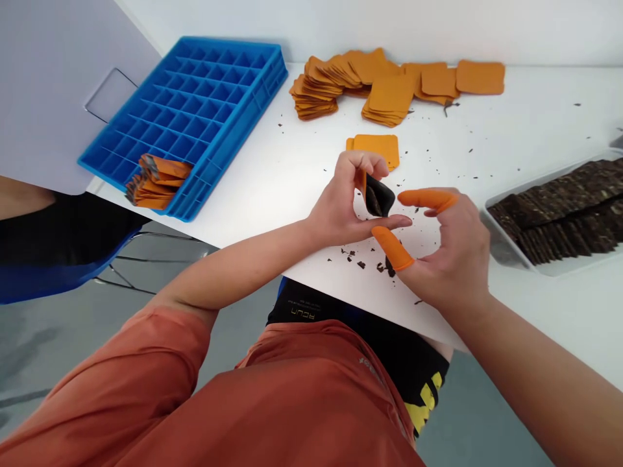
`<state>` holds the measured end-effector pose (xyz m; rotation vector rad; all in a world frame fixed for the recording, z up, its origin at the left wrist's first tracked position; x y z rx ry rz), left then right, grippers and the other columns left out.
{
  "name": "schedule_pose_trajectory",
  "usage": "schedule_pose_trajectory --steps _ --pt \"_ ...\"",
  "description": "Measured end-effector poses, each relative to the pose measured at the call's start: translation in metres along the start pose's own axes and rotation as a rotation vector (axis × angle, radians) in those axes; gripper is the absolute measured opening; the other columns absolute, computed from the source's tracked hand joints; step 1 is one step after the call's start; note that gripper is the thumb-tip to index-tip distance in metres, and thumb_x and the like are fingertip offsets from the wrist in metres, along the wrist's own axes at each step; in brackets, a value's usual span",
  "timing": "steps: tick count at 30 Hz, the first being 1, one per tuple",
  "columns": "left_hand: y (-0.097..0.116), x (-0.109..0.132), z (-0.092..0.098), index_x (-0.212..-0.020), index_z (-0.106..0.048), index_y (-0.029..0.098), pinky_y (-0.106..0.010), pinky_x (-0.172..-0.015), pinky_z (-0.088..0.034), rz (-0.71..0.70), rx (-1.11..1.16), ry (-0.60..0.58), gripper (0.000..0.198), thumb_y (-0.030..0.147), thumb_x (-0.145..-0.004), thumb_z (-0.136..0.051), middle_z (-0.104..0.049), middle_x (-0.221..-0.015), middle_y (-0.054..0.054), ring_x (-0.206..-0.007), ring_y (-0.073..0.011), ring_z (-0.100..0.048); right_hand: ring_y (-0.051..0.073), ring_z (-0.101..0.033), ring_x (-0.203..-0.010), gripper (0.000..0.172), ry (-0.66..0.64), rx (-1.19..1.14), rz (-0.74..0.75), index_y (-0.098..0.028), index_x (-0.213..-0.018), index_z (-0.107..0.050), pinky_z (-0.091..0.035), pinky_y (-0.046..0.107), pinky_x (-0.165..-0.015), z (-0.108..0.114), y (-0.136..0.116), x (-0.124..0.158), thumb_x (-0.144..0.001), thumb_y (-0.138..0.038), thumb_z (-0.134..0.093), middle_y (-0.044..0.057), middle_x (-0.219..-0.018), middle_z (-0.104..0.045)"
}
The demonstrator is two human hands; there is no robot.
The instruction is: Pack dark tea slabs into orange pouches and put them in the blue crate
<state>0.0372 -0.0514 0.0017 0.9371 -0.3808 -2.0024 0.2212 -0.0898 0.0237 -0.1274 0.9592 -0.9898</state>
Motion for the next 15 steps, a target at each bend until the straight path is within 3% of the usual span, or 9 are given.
schedule_pose_trajectory --steps 3,5,8,10,12,15 --pt "-0.001 0.001 -0.001 -0.128 -0.051 0.018 -0.039 -0.094 -0.062 -0.042 -0.016 -0.055 0.049 0.043 -0.098 -0.081 -0.059 -0.132 -0.014 -0.117 -0.0231 -0.065 0.025 -0.073 -0.078 0.015 -0.012 0.008 0.004 -0.026 -0.1 -0.073 -0.057 0.039 -0.069 0.001 0.0 -0.002 -0.087 -0.032 -0.072 0.006 -0.09 -0.079" --pt "-0.001 0.0 0.002 -0.127 -0.053 0.018 -0.041 -0.095 -0.063 -0.052 -0.003 -0.086 0.049 0.042 -0.097 -0.083 -0.062 -0.13 -0.014 -0.114 -0.0235 -0.067 0.024 -0.073 -0.075 0.007 0.035 0.021 0.027 -0.028 -0.095 -0.072 -0.056 0.039 -0.066 0.001 0.003 -0.003 -0.089 -0.029 -0.069 0.004 -0.086 -0.079" --pt "-0.001 -0.003 0.009 -0.127 -0.056 0.018 -0.047 -0.106 -0.059 -0.06 0.003 -0.077 0.049 0.044 -0.096 -0.083 -0.065 -0.13 -0.014 -0.121 -0.0269 -0.066 0.026 -0.073 -0.074 0.007 0.118 0.099 0.088 -0.028 -0.093 -0.071 -0.055 0.04 -0.065 0.002 0.01 -0.003 -0.087 -0.027 -0.068 0.005 -0.084 -0.079" --pt "-0.002 -0.005 0.015 -0.123 -0.061 0.019 -0.048 -0.111 -0.056 -0.111 -0.006 -0.094 0.036 0.044 -0.102 -0.075 -0.068 -0.126 -0.013 -0.123 -0.0267 -0.067 0.027 -0.072 -0.074 0.007 0.103 0.159 0.127 -0.028 -0.092 -0.071 -0.055 0.042 -0.066 0.002 0.014 -0.004 -0.086 -0.024 -0.067 0.006 -0.083 -0.078" --pt "-0.003 -0.006 0.02 -0.119 -0.066 0.02 -0.046 -0.11 -0.054 -0.196 -0.029 -0.162 0.025 0.042 -0.108 -0.064 -0.072 -0.12 -0.011 -0.12 -0.0249 -0.068 0.028 -0.072 -0.076 0.007 0.071 0.194 0.175 -0.027 -0.091 -0.07 -0.056 0.043 -0.068 0.002 0.016 -0.005 -0.087 -0.023 -0.067 0.006 -0.081 -0.077" --pt "-0.004 -0.005 0.026 -0.119 -0.072 0.023 -0.04 -0.103 -0.055 -0.295 -0.095 -0.226 0.024 0.039 -0.113 -0.055 -0.077 -0.114 -0.008 -0.115 -0.0219 -0.069 0.03 -0.071 -0.08 0.009 0.038 0.186 0.258 -0.027 -0.094 -0.072 -0.057 0.044 -0.072 0.003 0.016 -0.006 -0.087 -0.021 -0.068 0.007 -0.085 -0.077"
Point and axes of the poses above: each hand's wrist, its own x-axis away from the middle knuckle, its own z-axis out of the back of the hand, y = z × x, the point moved 1 cm from there along -x, towards the middle knuckle
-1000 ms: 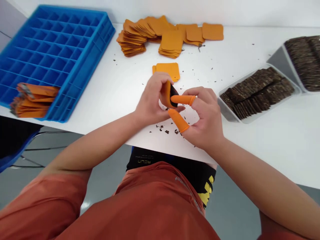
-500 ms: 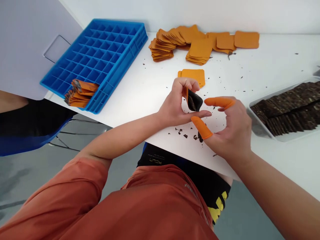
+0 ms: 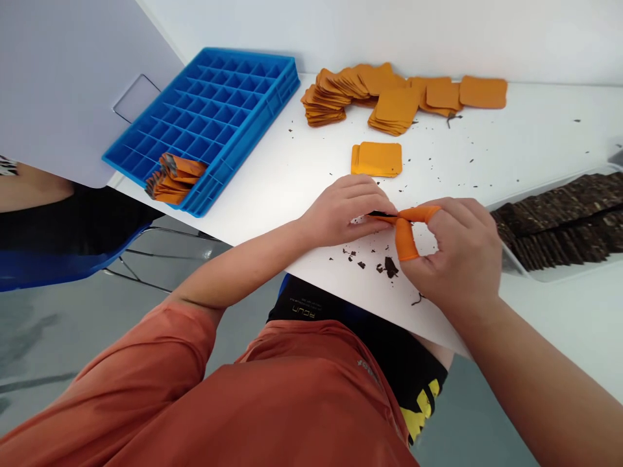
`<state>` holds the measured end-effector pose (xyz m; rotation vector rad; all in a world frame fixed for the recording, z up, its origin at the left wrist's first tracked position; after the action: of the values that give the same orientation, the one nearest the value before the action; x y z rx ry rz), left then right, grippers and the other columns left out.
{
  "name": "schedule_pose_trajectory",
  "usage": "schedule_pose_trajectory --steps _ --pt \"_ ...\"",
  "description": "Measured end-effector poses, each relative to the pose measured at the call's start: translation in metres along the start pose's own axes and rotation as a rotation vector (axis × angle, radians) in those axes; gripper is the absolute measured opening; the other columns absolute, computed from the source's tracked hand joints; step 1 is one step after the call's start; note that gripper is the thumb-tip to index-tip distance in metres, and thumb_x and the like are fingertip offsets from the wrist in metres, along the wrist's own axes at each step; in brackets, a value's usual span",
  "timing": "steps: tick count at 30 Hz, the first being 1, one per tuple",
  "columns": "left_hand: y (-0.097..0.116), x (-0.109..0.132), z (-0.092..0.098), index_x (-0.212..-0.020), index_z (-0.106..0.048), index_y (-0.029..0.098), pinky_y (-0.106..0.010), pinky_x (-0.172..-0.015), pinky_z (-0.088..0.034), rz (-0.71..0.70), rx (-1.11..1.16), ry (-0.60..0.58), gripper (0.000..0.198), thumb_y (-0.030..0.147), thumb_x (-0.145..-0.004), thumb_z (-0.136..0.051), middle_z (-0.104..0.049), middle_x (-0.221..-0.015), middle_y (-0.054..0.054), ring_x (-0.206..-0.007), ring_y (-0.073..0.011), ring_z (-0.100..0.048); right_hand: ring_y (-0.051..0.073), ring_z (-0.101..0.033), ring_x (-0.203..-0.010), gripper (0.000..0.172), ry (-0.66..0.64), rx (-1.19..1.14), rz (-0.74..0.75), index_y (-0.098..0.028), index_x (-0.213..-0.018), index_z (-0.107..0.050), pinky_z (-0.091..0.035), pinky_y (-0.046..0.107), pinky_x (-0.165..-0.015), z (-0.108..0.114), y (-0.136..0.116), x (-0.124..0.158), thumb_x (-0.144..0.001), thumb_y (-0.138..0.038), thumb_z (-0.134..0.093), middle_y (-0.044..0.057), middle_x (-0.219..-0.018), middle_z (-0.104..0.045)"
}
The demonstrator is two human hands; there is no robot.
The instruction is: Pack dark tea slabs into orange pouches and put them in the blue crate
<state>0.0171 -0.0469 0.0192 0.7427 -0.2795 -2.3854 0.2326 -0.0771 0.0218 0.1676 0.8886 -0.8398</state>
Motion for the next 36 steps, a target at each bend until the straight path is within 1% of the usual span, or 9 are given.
schedule_pose_trajectory --steps 6,12,14,17,22,26,28,31,36 --pt "0.001 0.01 0.01 -0.113 -0.073 0.02 -0.033 -0.092 -0.055 -0.013 -0.068 0.054 0.03 0.035 -0.116 -0.047 -0.078 -0.112 -0.007 -0.104 -0.0179 -0.07 0.028 -0.068 -0.083 0.016 -0.039 -0.068 -0.011 -0.023 -0.1 -0.075 -0.054 0.043 -0.074 0.002 0.0 0.001 -0.086 -0.022 -0.068 0.007 -0.089 -0.076" --pt "0.003 0.002 0.014 -0.12 -0.07 0.024 -0.035 -0.076 -0.049 0.028 -0.258 -0.165 0.022 0.033 -0.114 -0.051 -0.077 -0.115 -0.004 -0.105 -0.0216 -0.069 0.025 -0.068 -0.081 0.008 -0.055 -0.11 -0.089 -0.025 -0.093 -0.073 -0.053 0.041 -0.073 -0.001 -0.001 0.0 -0.089 -0.031 -0.069 0.004 -0.087 -0.076" --pt "-0.01 0.0 0.023 -0.119 -0.07 0.025 -0.033 -0.072 -0.045 0.042 -0.263 -0.201 0.027 0.044 -0.114 -0.051 -0.076 -0.113 -0.003 -0.102 -0.0205 -0.067 0.025 -0.07 -0.084 0.011 -0.031 -0.164 -0.098 -0.026 -0.099 -0.074 -0.057 0.042 -0.078 0.001 -0.002 -0.003 -0.092 -0.033 -0.07 0.004 -0.092 -0.078" --pt "-0.05 0.012 0.061 -0.11 -0.07 0.024 -0.032 -0.074 -0.043 0.177 -0.252 -0.248 0.063 0.081 -0.104 -0.044 -0.073 -0.103 -0.002 -0.091 -0.0183 -0.06 0.025 -0.071 -0.086 0.013 -0.012 -0.213 -0.123 -0.028 -0.103 -0.076 -0.059 0.044 -0.082 0.003 -0.002 -0.005 -0.094 -0.036 -0.07 0.003 -0.091 -0.078" --pt "-0.124 0.085 0.182 -0.101 -0.062 0.028 -0.051 -0.095 -0.041 0.528 -0.317 -0.124 0.09 0.111 -0.071 -0.043 -0.059 -0.081 -0.005 -0.078 -0.0221 -0.041 0.025 -0.069 -0.086 0.012 -0.033 -0.237 -0.11 -0.028 -0.101 -0.077 -0.055 0.042 -0.079 0.003 -0.002 -0.004 -0.094 -0.033 -0.07 0.004 -0.091 -0.077" --pt "-0.144 0.166 0.257 -0.112 -0.061 0.027 -0.062 -0.107 -0.031 0.742 -0.395 0.019 0.107 0.117 -0.054 -0.05 -0.043 -0.073 -0.003 -0.084 -0.0217 -0.036 0.023 -0.066 -0.082 0.013 -0.027 -0.257 -0.057 -0.025 -0.101 -0.077 -0.052 0.04 -0.076 0.003 -0.003 -0.003 -0.094 -0.031 -0.068 0.005 -0.089 -0.077" --pt "-0.145 0.2 0.271 -0.111 -0.064 0.032 -0.066 -0.107 -0.034 0.81 -0.403 0.06 0.102 0.116 -0.054 -0.053 -0.042 -0.07 -0.003 -0.08 -0.0206 -0.032 0.023 -0.066 -0.081 0.013 -0.032 -0.249 -0.071 -0.025 -0.099 -0.078 -0.052 0.039 -0.077 0.005 -0.002 -0.005 -0.095 -0.033 -0.068 0.004 -0.089 -0.078" --pt "-0.146 0.231 0.271 -0.11 -0.07 0.036 -0.071 -0.108 -0.039 0.884 -0.357 0.103 0.094 0.113 -0.058 -0.057 -0.051 -0.074 -0.003 -0.081 -0.0185 -0.033 0.022 -0.066 -0.081 0.014 -0.021 -0.245 -0.109 -0.024 -0.099 -0.08 -0.052 0.039 -0.077 0.008 0.0 -0.008 -0.093 -0.033 -0.07 0.005 -0.089 -0.078" --pt "-0.143 0.237 0.26 -0.118 -0.079 0.027 -0.082 -0.11 -0.038 1.019 -0.258 0.175 0.073 0.088 -0.077 -0.076 -0.066 -0.093 -0.002 -0.087 -0.015 -0.046 0.023 -0.069 -0.082 0.016 -0.012 -0.217 -0.146 -0.02 -0.102 -0.082 -0.054 0.04 -0.078 0.011 0.009 -0.011 -0.096 -0.028 -0.07 0.009 -0.088 -0.079"
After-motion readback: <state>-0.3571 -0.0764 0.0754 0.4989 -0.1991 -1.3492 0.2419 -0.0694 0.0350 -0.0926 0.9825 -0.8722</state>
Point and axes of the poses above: each hand's wrist, its own x-axis away from the middle knuckle, its own z-axis out of the back of the hand, y = z × x, the point moved 1 cm from there along -x, towards the middle knuckle
